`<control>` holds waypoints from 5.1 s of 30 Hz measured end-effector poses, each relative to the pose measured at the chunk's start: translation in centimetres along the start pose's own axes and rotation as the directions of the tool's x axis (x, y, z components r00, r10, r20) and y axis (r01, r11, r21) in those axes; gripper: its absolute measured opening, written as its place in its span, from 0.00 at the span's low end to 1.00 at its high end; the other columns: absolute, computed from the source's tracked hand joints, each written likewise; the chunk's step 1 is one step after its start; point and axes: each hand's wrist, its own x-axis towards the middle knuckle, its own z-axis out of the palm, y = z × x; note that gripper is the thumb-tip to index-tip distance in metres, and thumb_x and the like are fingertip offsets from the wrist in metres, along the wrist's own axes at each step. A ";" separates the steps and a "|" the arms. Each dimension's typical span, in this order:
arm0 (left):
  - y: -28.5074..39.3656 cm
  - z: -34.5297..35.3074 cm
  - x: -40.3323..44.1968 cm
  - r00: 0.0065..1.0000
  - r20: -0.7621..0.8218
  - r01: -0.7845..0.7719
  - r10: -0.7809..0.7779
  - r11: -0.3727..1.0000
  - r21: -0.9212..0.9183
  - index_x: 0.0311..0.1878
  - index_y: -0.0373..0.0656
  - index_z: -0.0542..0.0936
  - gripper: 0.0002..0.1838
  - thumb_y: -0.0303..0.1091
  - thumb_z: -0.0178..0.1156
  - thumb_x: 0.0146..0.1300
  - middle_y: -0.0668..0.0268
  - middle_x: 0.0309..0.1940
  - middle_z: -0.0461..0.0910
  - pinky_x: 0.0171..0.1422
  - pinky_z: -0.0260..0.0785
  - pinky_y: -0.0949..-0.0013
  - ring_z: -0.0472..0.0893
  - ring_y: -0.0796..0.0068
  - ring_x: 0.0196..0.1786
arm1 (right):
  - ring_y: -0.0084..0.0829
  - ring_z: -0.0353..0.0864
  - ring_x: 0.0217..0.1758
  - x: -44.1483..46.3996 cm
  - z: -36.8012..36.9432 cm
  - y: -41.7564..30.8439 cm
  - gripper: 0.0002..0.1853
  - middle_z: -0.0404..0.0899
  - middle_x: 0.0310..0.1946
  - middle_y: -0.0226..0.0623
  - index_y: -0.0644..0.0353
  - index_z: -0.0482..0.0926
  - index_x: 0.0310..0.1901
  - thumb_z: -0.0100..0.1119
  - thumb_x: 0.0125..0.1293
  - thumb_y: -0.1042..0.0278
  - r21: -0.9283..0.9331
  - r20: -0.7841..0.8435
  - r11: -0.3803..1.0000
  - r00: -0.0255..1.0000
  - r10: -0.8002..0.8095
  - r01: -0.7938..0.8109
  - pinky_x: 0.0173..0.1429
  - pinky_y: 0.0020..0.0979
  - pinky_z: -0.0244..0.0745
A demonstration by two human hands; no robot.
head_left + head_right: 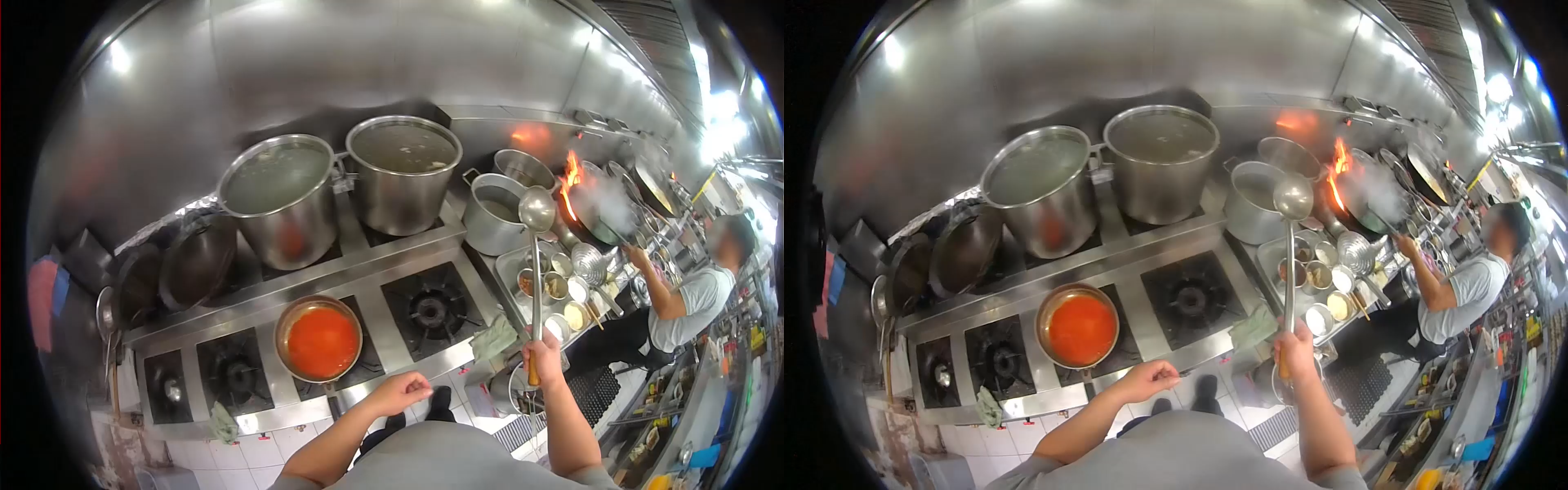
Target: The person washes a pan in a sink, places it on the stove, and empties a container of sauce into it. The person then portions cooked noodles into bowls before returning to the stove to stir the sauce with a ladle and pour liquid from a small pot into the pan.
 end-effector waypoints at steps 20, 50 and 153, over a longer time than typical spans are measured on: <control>0.3 3.4 5.1 0.789 -0.515 0.236 -0.335 0.939 -0.248 0.45 0.37 0.81 0.11 0.34 0.67 0.67 0.67 0.35 0.82 0.46 0.74 0.74 0.79 0.80 0.38 | 0.40 0.86 0.33 28.5 -8.3 -9.3 0.18 0.85 0.37 0.51 0.65 0.81 0.50 0.65 0.57 0.69 -0.801 0.135 0.575 0.986 -0.093 0.164 0.39 0.41 0.79; -2.1 3.2 7.8 0.966 0.215 0.163 -0.142 0.983 -0.082 0.46 0.37 0.77 0.06 0.26 0.61 0.70 0.67 0.35 0.79 0.46 0.77 0.73 0.79 0.80 0.37 | 0.27 0.74 0.21 -16.3 -10.4 3.2 0.46 0.78 0.35 0.46 0.64 0.43 0.79 0.55 0.61 0.82 0.815 0.041 0.551 0.967 0.252 -0.179 0.22 0.29 0.69; 4.3 103.2 -8.4 -0.199 0.962 -0.214 -0.188 0.966 0.145 0.27 0.40 0.76 0.16 0.37 0.64 0.70 0.68 0.20 0.79 0.28 0.66 0.72 0.74 0.81 0.22 | 0.59 0.84 0.36 -63.0 -36.4 13.5 0.42 0.83 0.33 0.60 0.52 0.54 0.79 0.56 0.63 0.71 0.727 -0.590 0.327 -0.305 0.748 -0.604 0.45 0.52 0.79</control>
